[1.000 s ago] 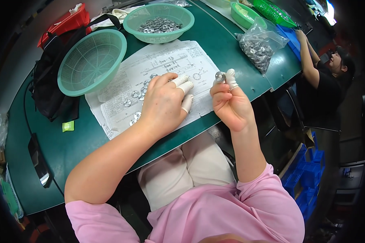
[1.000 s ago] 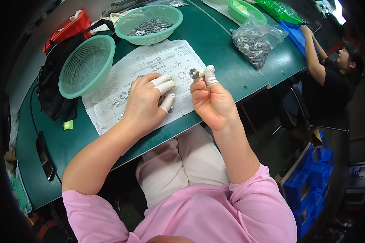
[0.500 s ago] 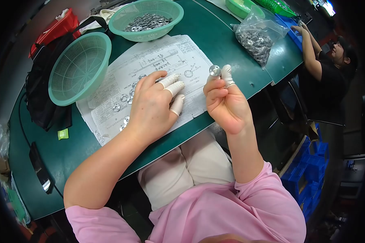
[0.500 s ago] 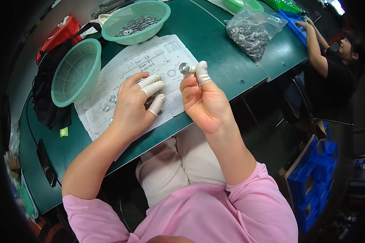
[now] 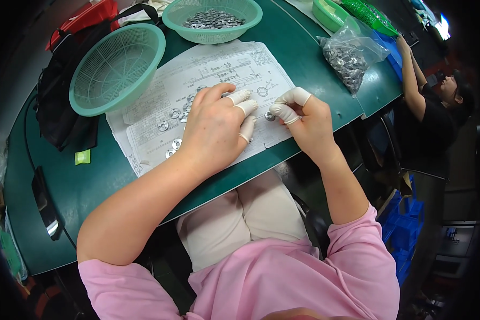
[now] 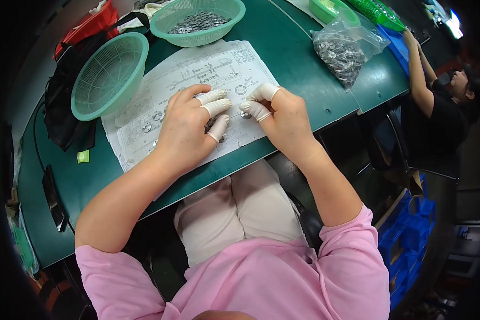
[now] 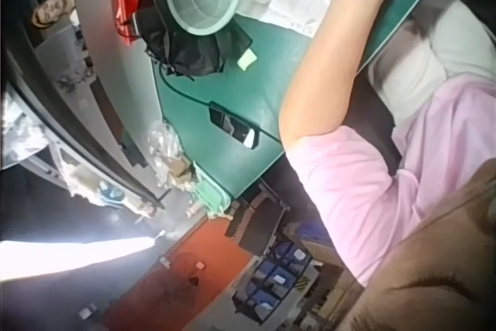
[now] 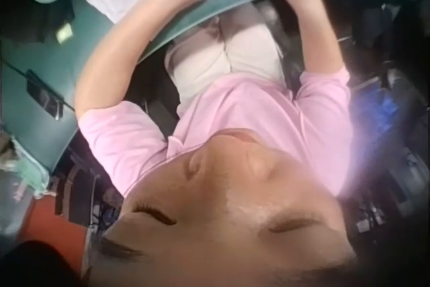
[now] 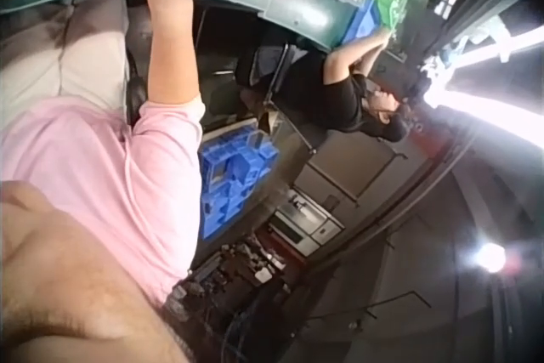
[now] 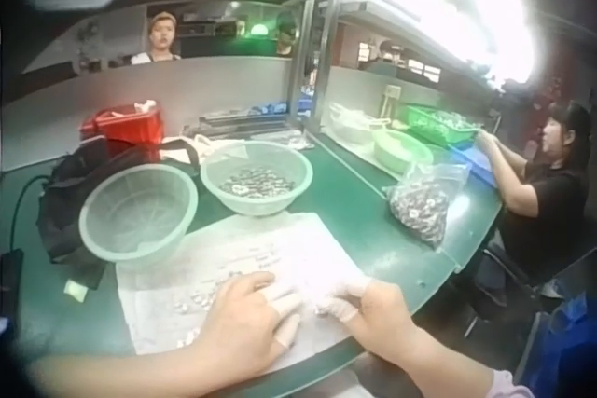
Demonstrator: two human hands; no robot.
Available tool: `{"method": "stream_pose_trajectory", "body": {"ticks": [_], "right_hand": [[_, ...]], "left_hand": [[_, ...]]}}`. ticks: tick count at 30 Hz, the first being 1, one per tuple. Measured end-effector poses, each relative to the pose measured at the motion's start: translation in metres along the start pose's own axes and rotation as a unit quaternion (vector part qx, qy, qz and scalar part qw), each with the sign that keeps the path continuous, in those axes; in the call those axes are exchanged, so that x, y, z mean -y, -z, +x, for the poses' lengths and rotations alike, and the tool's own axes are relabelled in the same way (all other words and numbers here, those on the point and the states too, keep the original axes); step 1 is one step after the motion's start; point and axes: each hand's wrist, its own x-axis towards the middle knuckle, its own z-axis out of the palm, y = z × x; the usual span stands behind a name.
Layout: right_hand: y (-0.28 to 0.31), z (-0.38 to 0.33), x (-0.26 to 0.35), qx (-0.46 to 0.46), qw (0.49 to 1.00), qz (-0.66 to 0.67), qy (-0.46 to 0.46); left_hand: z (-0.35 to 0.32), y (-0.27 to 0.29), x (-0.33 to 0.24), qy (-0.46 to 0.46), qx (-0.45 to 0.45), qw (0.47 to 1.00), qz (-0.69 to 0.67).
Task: Inspecting small metal mechanical parts against a reference sheet at a production workstation.
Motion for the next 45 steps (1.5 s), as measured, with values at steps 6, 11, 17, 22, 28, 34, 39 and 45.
{"method": "stream_pose_trajectory", "body": {"ticks": [6, 11, 17, 22, 28, 34, 39, 45], "right_hand": [[-0.005, -0.001, -0.003, -0.025, 0.994, -0.082, 0.066], [-0.003, 0.001, -0.002, -0.021, 0.995, -0.073, 0.065], [-0.002, 0.003, -0.007, -0.021, 0.983, -0.141, 0.114], [-0.001, 0.000, -0.007, -0.007, 0.983, -0.150, 0.105], [-0.003, 0.002, -0.007, -0.002, 0.984, -0.143, 0.109], [-0.001, 0.003, -0.007, 0.001, 0.983, -0.146, 0.109], [-0.005, 0.003, -0.005, -0.019, 0.981, -0.160, 0.112], [-0.006, 0.000, -0.003, -0.021, 0.982, -0.150, 0.108]], "left_hand": [[-0.003, -0.005, 0.000, -0.059, 0.037, 0.997, 0.014], [-0.002, -0.005, 0.000, -0.058, 0.047, 0.997, 0.035], [-0.001, -0.007, -0.001, -0.062, 0.048, 0.996, 0.040], [-0.002, -0.002, -0.007, -0.050, 0.079, 0.994, 0.057], [-0.002, -0.004, -0.007, -0.049, 0.084, 0.994, 0.056], [-0.002, -0.010, -0.007, -0.064, 0.046, 0.995, 0.058], [-0.001, -0.009, -0.004, -0.068, 0.045, 0.995, 0.057], [-0.005, -0.010, -0.006, -0.060, 0.044, 0.996, 0.046]]}}
